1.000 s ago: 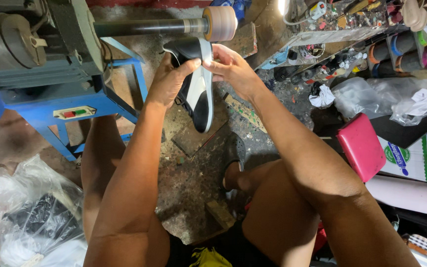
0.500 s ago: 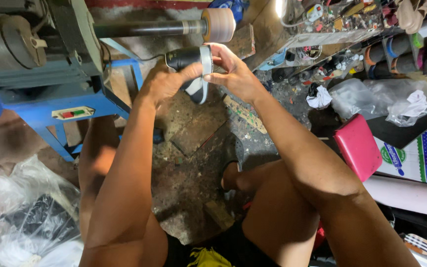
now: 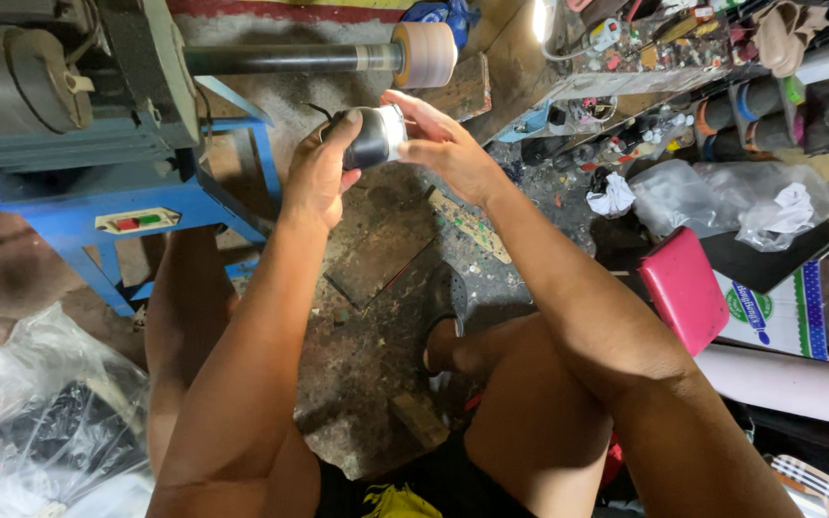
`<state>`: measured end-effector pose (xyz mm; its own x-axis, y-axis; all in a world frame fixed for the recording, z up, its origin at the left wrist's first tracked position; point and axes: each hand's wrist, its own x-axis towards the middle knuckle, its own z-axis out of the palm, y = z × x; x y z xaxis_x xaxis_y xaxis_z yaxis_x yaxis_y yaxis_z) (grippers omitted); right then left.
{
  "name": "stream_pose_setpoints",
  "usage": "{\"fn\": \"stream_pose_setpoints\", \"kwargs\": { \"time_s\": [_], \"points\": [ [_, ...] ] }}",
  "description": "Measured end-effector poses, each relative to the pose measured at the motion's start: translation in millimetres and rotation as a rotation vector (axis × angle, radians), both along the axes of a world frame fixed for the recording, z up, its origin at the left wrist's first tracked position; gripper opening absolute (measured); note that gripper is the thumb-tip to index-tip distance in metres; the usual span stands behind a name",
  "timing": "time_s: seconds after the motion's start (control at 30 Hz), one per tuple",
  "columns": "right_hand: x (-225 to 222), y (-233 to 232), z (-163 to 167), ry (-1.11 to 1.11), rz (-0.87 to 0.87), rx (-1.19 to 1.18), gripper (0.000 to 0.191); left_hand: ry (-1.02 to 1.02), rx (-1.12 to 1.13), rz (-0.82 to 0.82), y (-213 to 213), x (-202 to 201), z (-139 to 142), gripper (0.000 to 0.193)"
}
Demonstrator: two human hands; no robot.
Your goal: The person holds a black and white slip-on shoe and presses its sole against a rotating grinding wheel. They rotate the shoe to grind different sections of the sole, including the edges and the bottom surface, while seated on the floor.
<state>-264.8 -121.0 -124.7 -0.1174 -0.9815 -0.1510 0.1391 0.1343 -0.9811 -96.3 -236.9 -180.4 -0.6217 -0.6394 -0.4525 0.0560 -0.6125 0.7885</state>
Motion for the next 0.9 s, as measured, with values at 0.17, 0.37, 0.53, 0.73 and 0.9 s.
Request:
{"fn": "stream_pose_setpoints", "kwargs": {
  "time_s": [0.17,0.37,0.53,0.73,0.9],
  "points": [
    [-6.5,-0.6,-2.3,-0.012,-0.019,0.047,0.056,0.047,-0.091,0.020,4.4,-1.0,3.3,0.052],
    [-10.7,0.2,-1.3,-0.021,0.040,-0.010,0.062,0.031,-0.107,0.051,4.2,-3.1,5.0,0.051],
    [-10.7,-0.4,0.9,0.092,-0.020,0.074,0.071,0.025,0.019,0.070,4.1,-6.5,7.9,0.050],
    [-7.9,-5.6,-3.4,0.169,0.019,0.039,0.081,-0.025,0.154,0.159,-3.1,-22.5,6.4,0.043],
    [-4.9,-13.8,-7.7,0.179,-0.049,0.107,0.068,0.110,0.322,0.204,-20.3,-31.6,7.5,0.033]
  ]
}}
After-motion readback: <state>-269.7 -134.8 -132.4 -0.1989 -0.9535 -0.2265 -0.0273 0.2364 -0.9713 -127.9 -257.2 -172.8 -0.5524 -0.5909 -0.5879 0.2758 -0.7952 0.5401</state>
